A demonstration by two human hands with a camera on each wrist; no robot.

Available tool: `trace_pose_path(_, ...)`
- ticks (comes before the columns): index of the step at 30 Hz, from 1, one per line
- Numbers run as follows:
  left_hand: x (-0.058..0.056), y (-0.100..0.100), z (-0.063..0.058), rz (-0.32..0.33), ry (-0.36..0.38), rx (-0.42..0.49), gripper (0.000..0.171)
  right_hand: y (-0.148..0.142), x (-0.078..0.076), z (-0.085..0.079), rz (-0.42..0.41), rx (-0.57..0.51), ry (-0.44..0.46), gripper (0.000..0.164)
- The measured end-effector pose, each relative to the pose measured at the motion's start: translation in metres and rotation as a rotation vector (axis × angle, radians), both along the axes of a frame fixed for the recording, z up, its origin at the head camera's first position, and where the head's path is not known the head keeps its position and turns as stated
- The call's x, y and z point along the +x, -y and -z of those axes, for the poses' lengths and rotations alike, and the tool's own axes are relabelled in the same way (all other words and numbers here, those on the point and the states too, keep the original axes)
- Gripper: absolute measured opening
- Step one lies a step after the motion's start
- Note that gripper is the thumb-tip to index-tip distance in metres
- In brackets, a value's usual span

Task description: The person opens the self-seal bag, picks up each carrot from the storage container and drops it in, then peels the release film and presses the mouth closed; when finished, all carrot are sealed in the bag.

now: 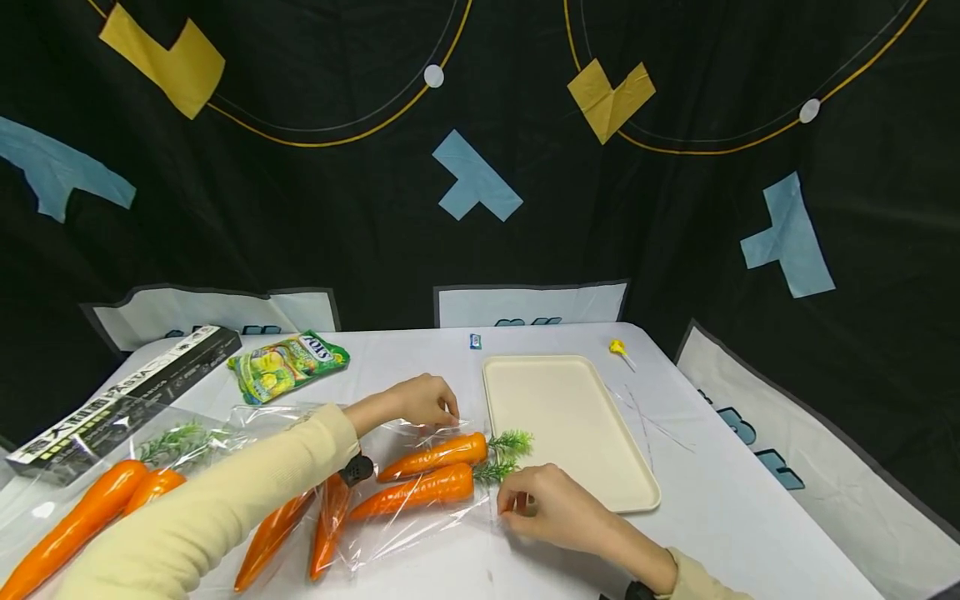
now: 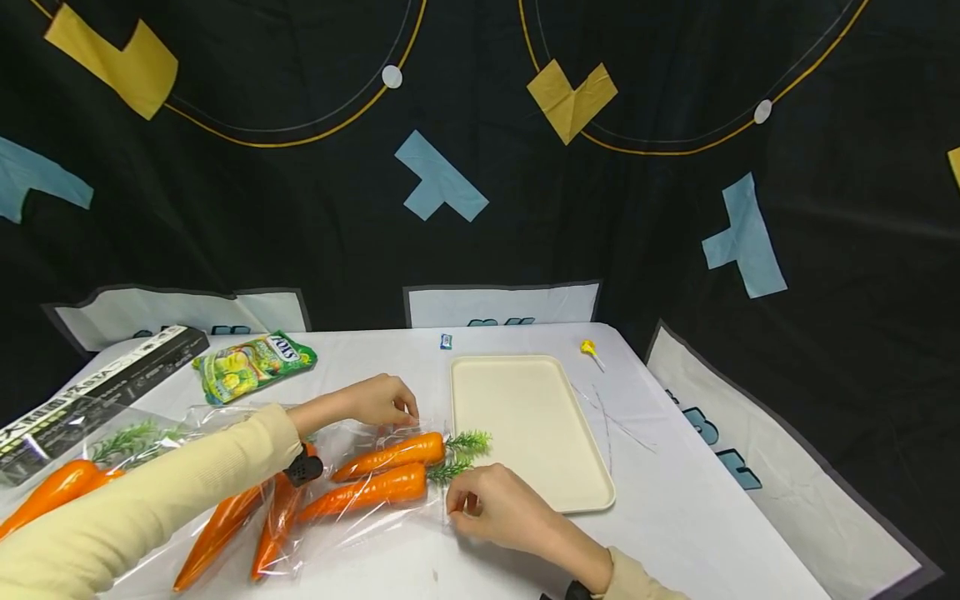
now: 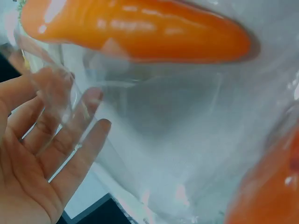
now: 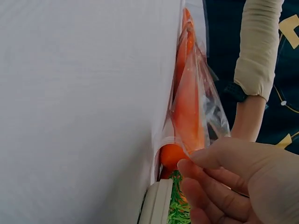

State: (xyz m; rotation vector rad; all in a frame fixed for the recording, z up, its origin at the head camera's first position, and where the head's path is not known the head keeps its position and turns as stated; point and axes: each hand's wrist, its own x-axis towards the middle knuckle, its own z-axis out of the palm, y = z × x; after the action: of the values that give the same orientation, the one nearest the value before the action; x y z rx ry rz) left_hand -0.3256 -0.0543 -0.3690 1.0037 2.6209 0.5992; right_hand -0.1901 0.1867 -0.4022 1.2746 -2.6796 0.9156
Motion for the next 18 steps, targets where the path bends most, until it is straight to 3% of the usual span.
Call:
trace_pose_path(5, 0.0, 0.006, -0.005, 0.004, 0.05, 0.066, 0.007, -0.001, 0.001, -0.005, 0.009, -0.044, -0.02, 0.014)
trace_pose_path(10, 0.001, 0.015, -0.019, 0.038, 0.075, 0.123, 0.01, -0.004, 0.002, -0.018, 0.048, -0.047, -0.101, 0.015)
trace_pose_path(18, 0.009, 0.023, -0.043, -0.016, 0.097, 0.256, 0.01, -0.017, -0.004, -0.049, 0.106, -0.051, -0.329, 0.021)
